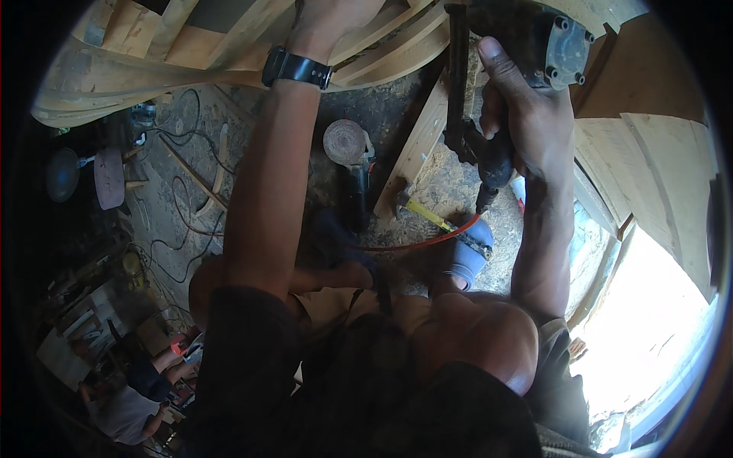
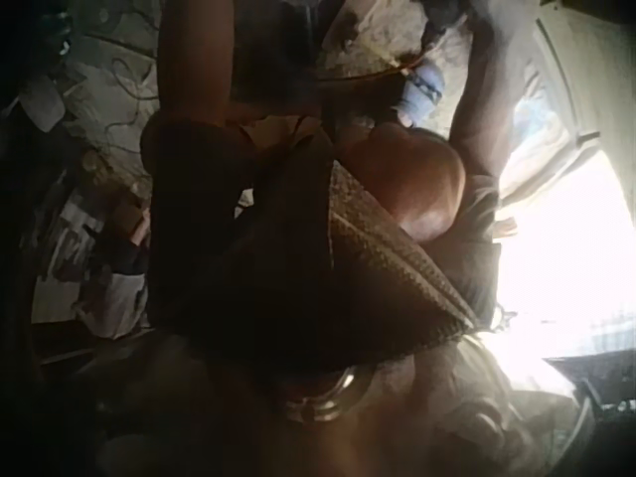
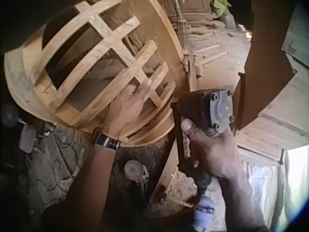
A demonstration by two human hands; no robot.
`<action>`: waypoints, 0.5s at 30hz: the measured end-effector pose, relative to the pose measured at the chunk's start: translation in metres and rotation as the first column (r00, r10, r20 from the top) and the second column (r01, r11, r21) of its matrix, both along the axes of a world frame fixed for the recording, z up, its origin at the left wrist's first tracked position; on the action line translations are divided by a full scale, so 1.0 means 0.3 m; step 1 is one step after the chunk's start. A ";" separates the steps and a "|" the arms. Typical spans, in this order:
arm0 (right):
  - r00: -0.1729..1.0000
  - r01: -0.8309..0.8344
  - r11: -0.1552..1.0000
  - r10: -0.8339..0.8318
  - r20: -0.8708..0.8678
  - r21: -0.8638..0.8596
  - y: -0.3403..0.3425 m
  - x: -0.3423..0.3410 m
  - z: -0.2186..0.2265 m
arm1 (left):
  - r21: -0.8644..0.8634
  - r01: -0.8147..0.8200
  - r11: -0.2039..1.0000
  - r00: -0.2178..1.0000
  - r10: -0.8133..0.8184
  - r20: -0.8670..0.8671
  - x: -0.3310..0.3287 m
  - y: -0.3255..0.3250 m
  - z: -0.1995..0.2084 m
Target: The person applies adhesive to a small wooden block and attaches it to a wooden frame, followed by securing a piece of wood using a pneumatic nailer, and then uses a handheld angle grinder to sand the edges of the structure.
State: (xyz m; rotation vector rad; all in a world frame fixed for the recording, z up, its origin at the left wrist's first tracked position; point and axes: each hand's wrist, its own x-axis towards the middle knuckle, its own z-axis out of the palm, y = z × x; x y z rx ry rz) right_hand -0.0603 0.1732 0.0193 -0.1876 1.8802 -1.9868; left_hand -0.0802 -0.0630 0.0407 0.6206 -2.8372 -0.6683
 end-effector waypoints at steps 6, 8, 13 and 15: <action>0.997 -0.072 0.997 0.072 0.007 0.037 0.023 0.028 -0.059 | 0.052 0.028 0.998 1.000 -0.028 -0.014 -0.013 0.030 -0.016; 0.993 -0.122 0.984 0.121 0.015 0.126 0.036 0.061 -0.105 | 0.042 0.086 0.995 0.990 -0.081 -0.111 -0.045 0.000 -0.048; 0.884 -0.378 0.789 0.463 -0.064 0.485 0.036 0.231 -0.332 | -0.049 0.076 0.996 0.996 -0.079 -0.044 0.025 0.035 -0.001; 0.849 -0.421 0.727 0.527 -0.047 0.543 0.022 0.293 -0.392 | -0.111 0.081 0.991 0.983 -0.097 -0.153 0.015 0.033 -0.021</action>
